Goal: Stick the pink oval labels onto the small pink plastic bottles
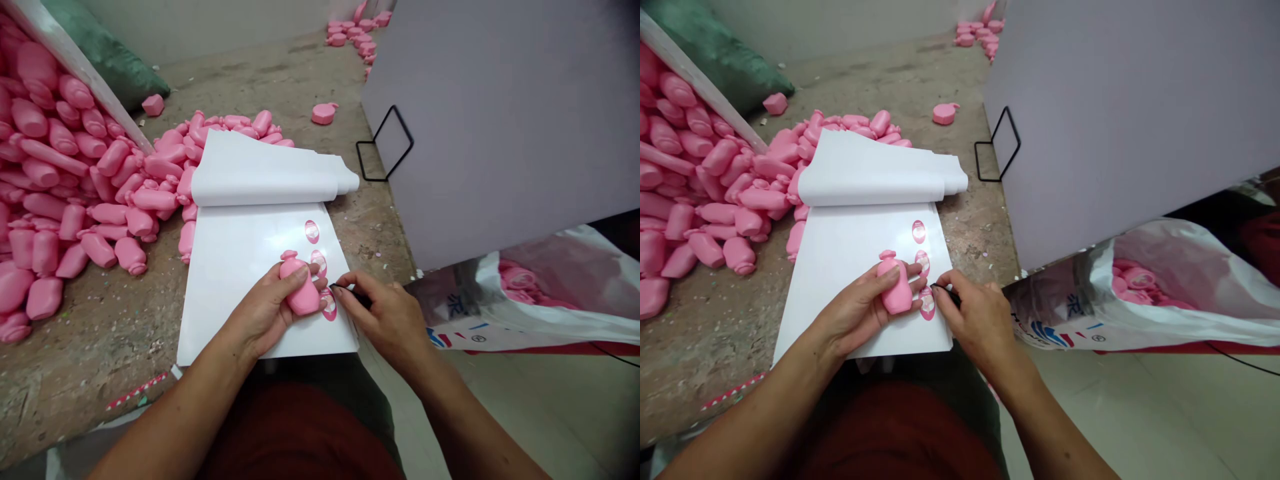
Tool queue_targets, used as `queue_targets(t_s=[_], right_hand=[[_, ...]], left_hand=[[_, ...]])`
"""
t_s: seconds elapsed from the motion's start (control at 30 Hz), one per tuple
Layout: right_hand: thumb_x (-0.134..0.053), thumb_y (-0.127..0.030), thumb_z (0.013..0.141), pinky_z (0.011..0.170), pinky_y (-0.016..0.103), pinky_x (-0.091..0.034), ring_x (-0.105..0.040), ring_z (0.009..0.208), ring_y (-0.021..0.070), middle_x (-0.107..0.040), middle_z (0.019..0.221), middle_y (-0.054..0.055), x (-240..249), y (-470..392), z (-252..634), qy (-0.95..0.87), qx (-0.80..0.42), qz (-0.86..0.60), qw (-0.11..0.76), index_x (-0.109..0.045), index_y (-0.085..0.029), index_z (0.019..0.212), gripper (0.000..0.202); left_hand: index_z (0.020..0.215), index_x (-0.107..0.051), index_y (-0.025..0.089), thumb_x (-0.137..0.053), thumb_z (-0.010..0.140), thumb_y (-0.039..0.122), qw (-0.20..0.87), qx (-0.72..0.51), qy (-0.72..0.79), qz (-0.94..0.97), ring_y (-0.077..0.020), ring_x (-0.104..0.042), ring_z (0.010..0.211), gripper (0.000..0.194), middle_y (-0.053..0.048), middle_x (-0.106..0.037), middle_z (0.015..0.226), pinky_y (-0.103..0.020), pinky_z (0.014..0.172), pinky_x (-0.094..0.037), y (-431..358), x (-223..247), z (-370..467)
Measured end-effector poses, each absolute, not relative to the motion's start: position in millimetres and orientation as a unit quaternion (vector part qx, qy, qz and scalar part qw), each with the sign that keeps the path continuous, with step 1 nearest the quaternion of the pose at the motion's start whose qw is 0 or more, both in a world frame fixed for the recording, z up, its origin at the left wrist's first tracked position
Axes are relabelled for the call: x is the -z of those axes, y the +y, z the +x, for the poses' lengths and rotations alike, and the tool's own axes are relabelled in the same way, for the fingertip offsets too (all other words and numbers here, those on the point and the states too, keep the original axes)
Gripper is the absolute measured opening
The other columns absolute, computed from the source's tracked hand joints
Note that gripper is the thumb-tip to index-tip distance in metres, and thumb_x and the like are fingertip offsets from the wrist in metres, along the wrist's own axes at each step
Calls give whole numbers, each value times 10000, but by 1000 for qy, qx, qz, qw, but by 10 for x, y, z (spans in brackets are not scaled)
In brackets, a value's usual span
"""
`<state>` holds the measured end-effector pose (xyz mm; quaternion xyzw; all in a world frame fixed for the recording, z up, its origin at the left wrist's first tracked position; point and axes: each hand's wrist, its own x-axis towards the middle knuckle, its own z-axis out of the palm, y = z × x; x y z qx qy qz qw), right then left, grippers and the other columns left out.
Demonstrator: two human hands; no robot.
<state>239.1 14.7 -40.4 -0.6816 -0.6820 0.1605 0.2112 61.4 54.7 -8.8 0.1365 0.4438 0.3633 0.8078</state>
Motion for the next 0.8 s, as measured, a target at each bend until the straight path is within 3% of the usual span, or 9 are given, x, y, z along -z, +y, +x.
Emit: queue_targets(t_s=[0.1,0.2,0.33,0.47,0.53,0.67,0.8], right_hand=[[-545,-394,898,603,288,-360,-589,575,176,-692,641,-21,381,160,2450,-658,-232,-677,232,-690,-253,871,205],[-540,-389,904,619,304,-334,-543,555,174,-708,657,1,366,143,2453,-696,-142,-669,219,-699,-244,861,220],[-541,-391,905,633,321,-293,-401,492,157,-661,579,1,372,146,2415,-736,-37,-650,186,-698,-232,805,244],[-567,-470,871,627,315,-277,-367,506,150,-559,529,-16,389,224,2391,-725,-48,-664,178,-636,-231,704,300],[-596,-474,837,625,314,-286,-389,526,146,-544,548,-19,382,262,2390,-698,-117,-681,189,-579,-226,652,310],[-638,-489,778,558,282,-300,-420,559,136,-482,572,-35,310,248,2420,-581,-375,-668,275,-489,-223,607,350],[-691,-519,770,485,256,-251,-314,510,100,-360,553,-70,200,138,2471,-473,-500,-619,378,-509,-218,628,380]], left_hand=[[1075,-555,147,-601,921,165,798,-381,450,123,-187,-719,878,161,-155,-677,1182,-273,663,-597,553,80,609],[1068,-559,171,-624,915,189,797,-389,446,118,-142,-703,781,167,-129,-696,1125,-219,574,-560,547,81,596],[1069,-574,170,-651,904,211,798,-395,440,115,-137,-697,774,186,-116,-708,1072,-214,570,-555,537,97,591],[1089,-596,144,-614,927,223,802,-395,434,111,-151,-701,791,181,-121,-718,1023,-242,614,-575,539,107,599],[1100,-603,133,-599,938,242,803,-398,431,107,-152,-699,788,195,-125,-719,1004,-238,614,-570,539,108,598],[1102,-609,137,-600,936,245,799,-401,436,105,-144,-691,766,199,-113,-716,984,-223,589,-552,530,117,589],[1081,-608,161,-628,916,249,792,-403,441,126,-138,-679,771,187,-93,-709,959,-219,605,-537,516,143,600]])
